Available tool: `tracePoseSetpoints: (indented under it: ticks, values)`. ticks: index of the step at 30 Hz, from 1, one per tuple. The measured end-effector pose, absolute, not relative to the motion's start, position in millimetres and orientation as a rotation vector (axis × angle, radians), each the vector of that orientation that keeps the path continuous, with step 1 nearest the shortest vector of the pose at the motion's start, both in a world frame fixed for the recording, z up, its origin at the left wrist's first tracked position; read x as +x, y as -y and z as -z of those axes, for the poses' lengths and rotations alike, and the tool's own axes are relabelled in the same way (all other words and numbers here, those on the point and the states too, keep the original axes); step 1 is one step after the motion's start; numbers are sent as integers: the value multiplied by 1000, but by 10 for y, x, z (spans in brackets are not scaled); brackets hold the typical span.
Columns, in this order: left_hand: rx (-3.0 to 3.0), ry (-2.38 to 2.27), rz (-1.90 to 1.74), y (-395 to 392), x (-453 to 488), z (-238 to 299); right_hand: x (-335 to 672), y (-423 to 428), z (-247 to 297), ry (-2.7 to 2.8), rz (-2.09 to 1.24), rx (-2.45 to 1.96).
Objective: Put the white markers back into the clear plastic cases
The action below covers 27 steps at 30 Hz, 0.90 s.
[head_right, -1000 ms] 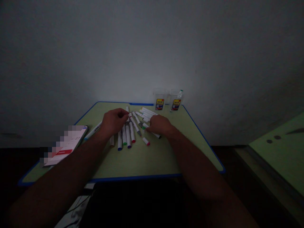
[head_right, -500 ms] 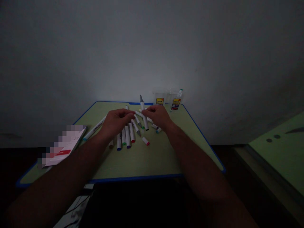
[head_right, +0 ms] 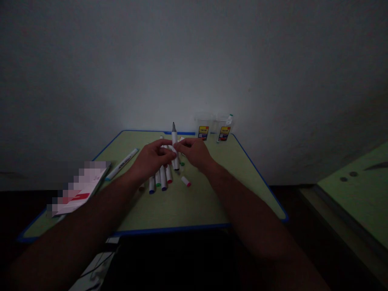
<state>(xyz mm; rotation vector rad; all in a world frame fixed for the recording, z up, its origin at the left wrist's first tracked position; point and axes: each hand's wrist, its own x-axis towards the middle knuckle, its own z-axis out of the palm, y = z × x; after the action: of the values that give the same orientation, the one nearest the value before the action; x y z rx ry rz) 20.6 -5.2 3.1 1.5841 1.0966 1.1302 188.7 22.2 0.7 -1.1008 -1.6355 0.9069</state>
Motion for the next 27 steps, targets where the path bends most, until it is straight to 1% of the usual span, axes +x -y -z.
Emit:
tracePoseSetpoints:
  ticks: [8, 17, 27]
  values:
    - [1635, -1096, -1205, 28, 198, 9, 1874, -203, -23, 1633, -876, -1126]
    - [1824, -1150, -1288, 38, 192, 47, 1866, -183, -46, 1631, -831, -1125]
    - [1738, -1079, -1292, 12, 171, 37, 1898, -225, 6, 1624, -940, -1028]
